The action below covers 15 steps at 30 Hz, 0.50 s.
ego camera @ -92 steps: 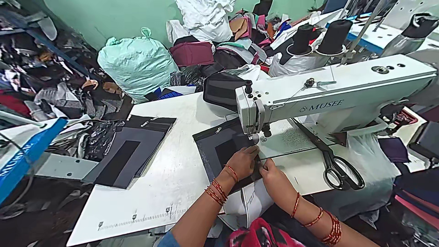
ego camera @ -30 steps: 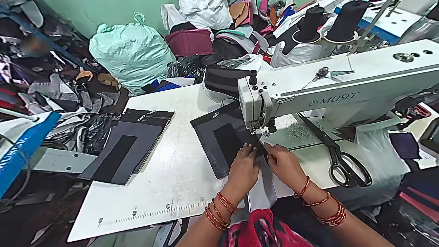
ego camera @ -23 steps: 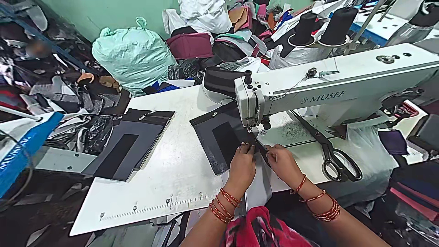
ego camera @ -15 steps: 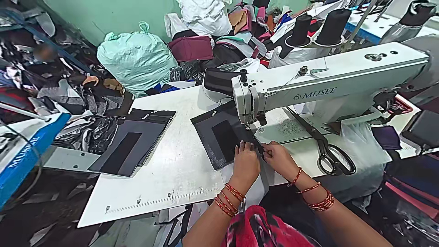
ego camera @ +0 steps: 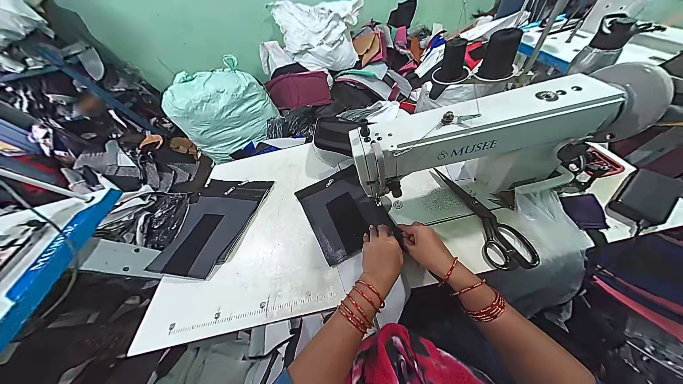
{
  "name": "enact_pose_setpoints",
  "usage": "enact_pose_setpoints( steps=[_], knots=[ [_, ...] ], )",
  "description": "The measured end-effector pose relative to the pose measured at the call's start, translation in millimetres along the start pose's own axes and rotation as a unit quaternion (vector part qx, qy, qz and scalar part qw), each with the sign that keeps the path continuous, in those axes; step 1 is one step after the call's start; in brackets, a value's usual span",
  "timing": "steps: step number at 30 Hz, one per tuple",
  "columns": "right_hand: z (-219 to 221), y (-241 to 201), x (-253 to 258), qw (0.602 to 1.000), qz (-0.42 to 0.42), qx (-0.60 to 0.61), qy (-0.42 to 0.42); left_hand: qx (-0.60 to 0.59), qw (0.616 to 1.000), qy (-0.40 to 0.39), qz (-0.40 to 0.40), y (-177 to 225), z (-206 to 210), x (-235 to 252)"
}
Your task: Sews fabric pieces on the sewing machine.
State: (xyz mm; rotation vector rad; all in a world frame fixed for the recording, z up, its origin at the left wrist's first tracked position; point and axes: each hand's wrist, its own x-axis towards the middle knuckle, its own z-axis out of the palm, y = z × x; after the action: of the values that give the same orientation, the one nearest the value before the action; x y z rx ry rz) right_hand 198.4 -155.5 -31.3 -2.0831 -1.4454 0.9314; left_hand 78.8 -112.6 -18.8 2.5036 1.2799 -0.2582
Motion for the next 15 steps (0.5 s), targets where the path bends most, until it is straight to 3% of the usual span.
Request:
enact_pose_setpoints(
  steps=[2,6,10,15],
  knots=[
    [1,0,1,1.0,-0.004,0.007,-0.01,-0.029,0.999,0.037,-0.005,-9,-1,0],
    [4,-3,2,0.999,-0.005,0.028,-0.024,-0.071,0.997,0.038,-0.002,-17,-4,-6],
    [2,2,3,0.998,-0.015,0.055,-0.039,-0.041,0.999,-0.028,0.003,-12,-5,-9],
    [1,2,4,0.996,-0.023,0.063,-0.059,-0.021,1.0,0.007,0.009,-7,2,-7]
  ],
)
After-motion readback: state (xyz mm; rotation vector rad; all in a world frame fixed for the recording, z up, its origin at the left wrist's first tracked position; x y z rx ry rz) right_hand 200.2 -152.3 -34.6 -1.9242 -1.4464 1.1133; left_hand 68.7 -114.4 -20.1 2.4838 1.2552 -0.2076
